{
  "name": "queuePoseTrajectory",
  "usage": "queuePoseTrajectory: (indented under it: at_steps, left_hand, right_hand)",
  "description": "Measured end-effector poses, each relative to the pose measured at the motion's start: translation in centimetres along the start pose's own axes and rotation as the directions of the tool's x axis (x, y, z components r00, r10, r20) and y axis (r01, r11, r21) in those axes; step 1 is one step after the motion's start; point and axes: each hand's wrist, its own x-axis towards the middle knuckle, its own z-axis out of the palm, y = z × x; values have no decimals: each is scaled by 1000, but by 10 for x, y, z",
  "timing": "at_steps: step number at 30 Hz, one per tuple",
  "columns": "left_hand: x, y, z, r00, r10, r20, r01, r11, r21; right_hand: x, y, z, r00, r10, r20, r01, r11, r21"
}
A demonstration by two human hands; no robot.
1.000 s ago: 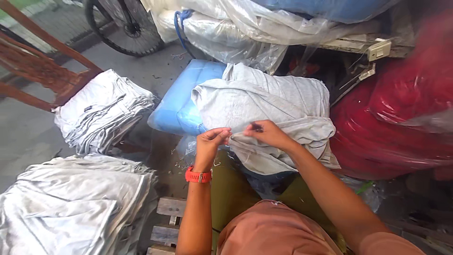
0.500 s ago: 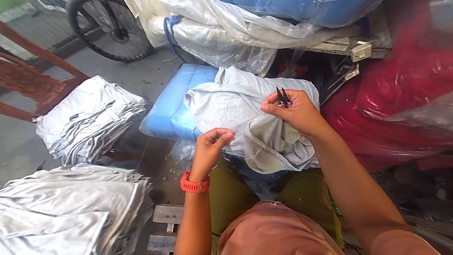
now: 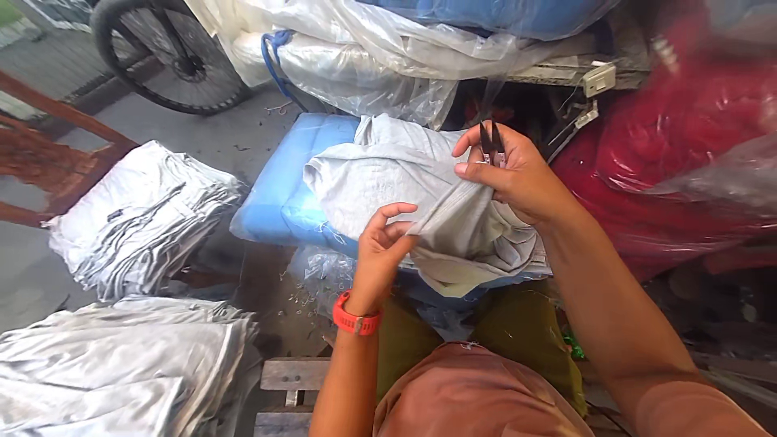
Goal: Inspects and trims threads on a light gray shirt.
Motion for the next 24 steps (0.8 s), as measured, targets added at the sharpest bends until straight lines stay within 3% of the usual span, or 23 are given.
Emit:
queuePoseTrajectory:
  at_steps: [2,4,8,11,13,19,22,24]
  left_hand:
    - [4,6,-1,997,-64,41,68,992,-102]
    - [7,5,3,996,-24,81,32,994,-100]
    - [13,4,11,959,232,165,-246,967,69]
    - [18,4,15,872,449,194,-489,817,307]
    - [20,3,16,829,514,220,-556,720,416]
    - [13,4,43,851,509,131,-476,639,605]
    - [13,1,44,841,532,99,-450,585,674]
    - [14,3,37,862,498,98,-444,646,621]
  right_hand:
    - [-1,-4,1,999,7,45,-11,995,95]
    - [-2,-5,7,997,-4,79,-10,985,169]
    - [-4,-4,8,997,-45,63,32,981,190]
    - [-6,-4,6,997,-43,71,28,981,191]
    - [-7,-6,5,997,-39,68,25,980,197]
    - [-6,-8,9,1000,-15,25,10,981,196]
    - [-5,-9,6,999,-35,7,34,993,109]
    - [-4,-9,1,999,-40,-18,40,999,35]
